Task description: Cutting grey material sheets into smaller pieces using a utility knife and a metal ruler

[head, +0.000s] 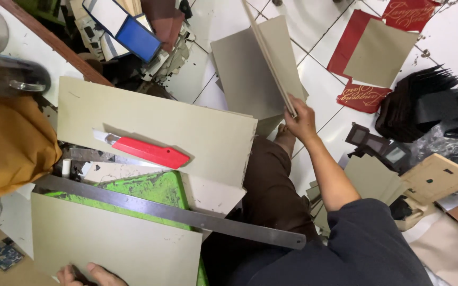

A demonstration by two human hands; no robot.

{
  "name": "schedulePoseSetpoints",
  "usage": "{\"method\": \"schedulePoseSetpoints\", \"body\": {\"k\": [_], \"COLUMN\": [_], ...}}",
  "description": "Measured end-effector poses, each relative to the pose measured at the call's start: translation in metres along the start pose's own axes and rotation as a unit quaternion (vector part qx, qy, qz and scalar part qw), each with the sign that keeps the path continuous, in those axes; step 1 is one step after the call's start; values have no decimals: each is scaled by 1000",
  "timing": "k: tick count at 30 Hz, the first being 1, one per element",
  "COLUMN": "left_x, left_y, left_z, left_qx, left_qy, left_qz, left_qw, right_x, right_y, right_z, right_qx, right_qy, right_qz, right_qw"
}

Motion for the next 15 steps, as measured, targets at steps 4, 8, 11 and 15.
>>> {"method": "schedulePoseSetpoints", "body": {"k": [4, 8, 11, 15], "left_x": [-2, -2, -3, -3], "left_y": [1, 0, 2, 3], "left_z": [-3, -3, -3, 3], "left_qx": [-22, -41, -50, -50], "left_qy": [16, -5, -4, -21], "left_qz": [5, 17, 22, 25], "left_qw": [1000, 999, 999, 998], "right_x": [-14, 0, 8, 17], "right_y": [-7, 10, 21, 26], "right_z": [3, -20, -30, -28], "right_qx": [-12, -21, -77, -134], "right_qy": [-45, -3, 31, 33], "right_qz": [-51, -33, -58, -111], "right_qw": [998, 999, 995, 984]}}
Point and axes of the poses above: each hand's wrist, its own x-axis towards the middle knuckle, its own y-axis out of the back of the hand, z = x × y, the point moved 9 cm from there along x, towards the middle knuckle, and after that the axes turned 3 degrees about y, right-handed, at the moved point
